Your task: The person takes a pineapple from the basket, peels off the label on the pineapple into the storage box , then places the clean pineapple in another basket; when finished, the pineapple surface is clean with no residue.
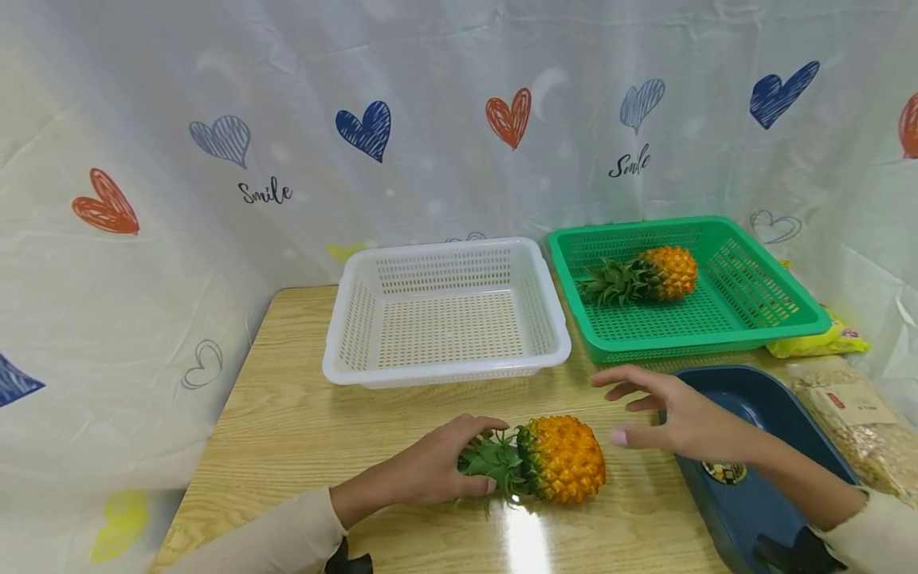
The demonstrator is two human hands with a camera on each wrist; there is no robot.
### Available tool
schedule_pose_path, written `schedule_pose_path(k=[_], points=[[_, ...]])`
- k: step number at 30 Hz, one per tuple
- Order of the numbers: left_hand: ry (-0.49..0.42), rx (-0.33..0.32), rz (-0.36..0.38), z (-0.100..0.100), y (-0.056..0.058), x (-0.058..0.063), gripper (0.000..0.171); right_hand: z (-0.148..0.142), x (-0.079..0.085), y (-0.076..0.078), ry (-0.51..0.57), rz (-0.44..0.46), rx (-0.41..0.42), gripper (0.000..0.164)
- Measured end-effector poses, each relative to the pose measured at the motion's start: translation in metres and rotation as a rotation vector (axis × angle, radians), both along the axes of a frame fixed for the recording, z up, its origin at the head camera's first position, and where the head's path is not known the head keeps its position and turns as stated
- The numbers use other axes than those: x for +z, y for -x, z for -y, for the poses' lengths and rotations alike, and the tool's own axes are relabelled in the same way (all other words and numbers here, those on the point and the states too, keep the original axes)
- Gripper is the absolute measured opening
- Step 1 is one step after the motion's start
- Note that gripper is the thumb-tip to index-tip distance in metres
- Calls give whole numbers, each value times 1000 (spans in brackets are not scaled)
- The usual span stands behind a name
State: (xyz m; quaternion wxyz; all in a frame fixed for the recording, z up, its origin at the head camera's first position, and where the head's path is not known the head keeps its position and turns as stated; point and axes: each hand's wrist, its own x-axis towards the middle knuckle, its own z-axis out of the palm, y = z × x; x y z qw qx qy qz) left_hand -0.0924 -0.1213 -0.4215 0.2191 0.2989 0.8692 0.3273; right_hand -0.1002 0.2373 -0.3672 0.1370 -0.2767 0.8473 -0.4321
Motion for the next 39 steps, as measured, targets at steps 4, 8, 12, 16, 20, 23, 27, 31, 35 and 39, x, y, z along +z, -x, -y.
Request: schedule_pose_path(k=[4,8,12,16,20,23,27,31,35,39], points=[[-1,-1,-1,0,1,0,71,16,-5,-1,18,62,3,63],[0,1,2,0,1,-1,71,30,-12,-2,13,100,-6,70],[-5,2,7,0,1,-1,71,42,-20,-1,4,123,-4,79],[-8,0,1,0,1,-1,71,50,-26,0,-13,139,2,88],[-7,-3,-4,0,1,-1,71,55,-32,2,-46,126,18,94],[-3,0,-6,0,1,-1,71,59,-36,3,-45,134,39,98],[0,1,-13,0,1,-1,71,62,-40,4,-30,152,91,99],[-4,-5,-15,0,2,-1,71,65,-42,4,-28,148,142,98],[-5,-5,-12,0,2,-1,71,66,-42,5,-9,157,170,94],[-2,-4,-8,-1,3,-1,71,66,-43,6,-1,169,177,90]])
